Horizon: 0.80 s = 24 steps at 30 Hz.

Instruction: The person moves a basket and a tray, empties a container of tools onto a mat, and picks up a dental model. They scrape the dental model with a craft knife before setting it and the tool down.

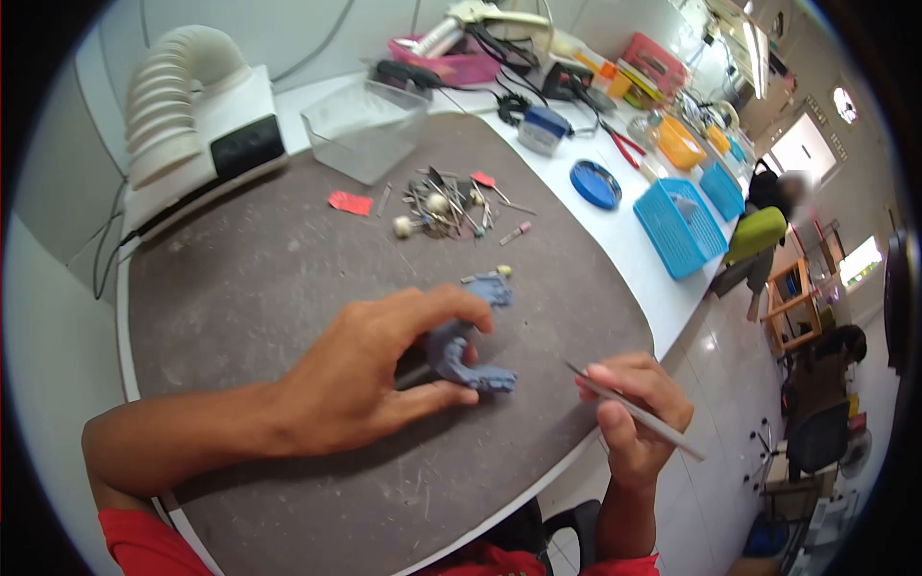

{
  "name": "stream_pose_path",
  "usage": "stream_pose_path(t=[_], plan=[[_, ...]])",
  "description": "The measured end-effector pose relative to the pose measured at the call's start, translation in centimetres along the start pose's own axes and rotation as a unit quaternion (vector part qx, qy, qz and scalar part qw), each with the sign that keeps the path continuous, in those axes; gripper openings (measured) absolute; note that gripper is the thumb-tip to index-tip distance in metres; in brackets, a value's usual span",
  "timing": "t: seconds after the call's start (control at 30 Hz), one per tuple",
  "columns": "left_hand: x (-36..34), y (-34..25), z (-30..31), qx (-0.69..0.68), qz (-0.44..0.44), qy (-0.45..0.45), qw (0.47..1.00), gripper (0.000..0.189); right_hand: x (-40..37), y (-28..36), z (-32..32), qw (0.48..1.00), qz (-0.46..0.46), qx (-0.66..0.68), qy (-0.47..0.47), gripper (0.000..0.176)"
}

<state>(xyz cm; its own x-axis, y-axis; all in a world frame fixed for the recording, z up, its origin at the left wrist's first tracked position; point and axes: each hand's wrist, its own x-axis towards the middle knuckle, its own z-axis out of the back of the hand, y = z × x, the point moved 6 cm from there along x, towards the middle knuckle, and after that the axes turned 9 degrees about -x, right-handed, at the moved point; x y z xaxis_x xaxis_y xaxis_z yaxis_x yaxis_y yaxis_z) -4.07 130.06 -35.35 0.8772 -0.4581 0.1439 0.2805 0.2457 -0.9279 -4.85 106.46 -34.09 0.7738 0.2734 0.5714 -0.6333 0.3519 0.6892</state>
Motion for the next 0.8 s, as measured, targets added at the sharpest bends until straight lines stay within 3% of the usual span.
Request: stream_pose_path(t=[0.03, 0.1, 0.23, 0.5, 0.63, 0.67, 0.73, 0.77, 0.8], plan=[[0.0, -0.1, -0.1, -0.009, 0.000, 0.009, 1.000, 0.045, -0.4, -0.4, 0.1, 1.000, -0.010, -0.008, -0.001, 0.020], [0.0, -1.1, 0.6, 0.083, -0.050, -0.038, 0.995, 0.045, -0.8, -0.7, -0.2, 0.980, 0.007, -0.198, 0.023, 0.021], [-0.1, -0.2, 0.5, 0.148, -0.064, -0.042, 0.986, 0.031, -1.0, 0.4, -1.0, 0.951, 0.095, -0.285, 0.067, 0.027], [-0.1, -0.4, 0.4, 0.162, -0.089, -0.036, 0.982, 0.026, -2.2, 1.6, 0.9, 0.943, 0.074, -0.305, 0.109, 0.028], [-0.1, -0.6, 0.1, 0.194, -0.121, -0.038, 0.973, 0.023, -2.8, 1.3, 1.7, 0.974, -0.002, -0.210, 0.085, 0.023], [-0.2, -0.7, 0.0, 0.195, -0.118, -0.038, 0.973, 0.023, -2.8, 1.1, 1.9, 0.990, -0.043, -0.123, 0.050, 0.018], [-0.9, -1.8, -0.7, 0.243, -0.185, -0.025, 0.952, 0.038, -2.9, 1.0, 1.5, 0.995, -0.096, 0.009, -0.003, 0.016], [-1.0, -2.0, -1.0, 0.243, -0.183, -0.026, 0.952, 0.038, -2.7, 1.3, 0.8, 0.995, -0.097, 0.011, -0.002, 0.016], [-1.0, -2.0, -0.8, 0.236, -0.150, -0.051, 0.959, 0.052, -2.4, 1.4, 0.2, 0.993, -0.106, 0.053, -0.004, 0.018]])
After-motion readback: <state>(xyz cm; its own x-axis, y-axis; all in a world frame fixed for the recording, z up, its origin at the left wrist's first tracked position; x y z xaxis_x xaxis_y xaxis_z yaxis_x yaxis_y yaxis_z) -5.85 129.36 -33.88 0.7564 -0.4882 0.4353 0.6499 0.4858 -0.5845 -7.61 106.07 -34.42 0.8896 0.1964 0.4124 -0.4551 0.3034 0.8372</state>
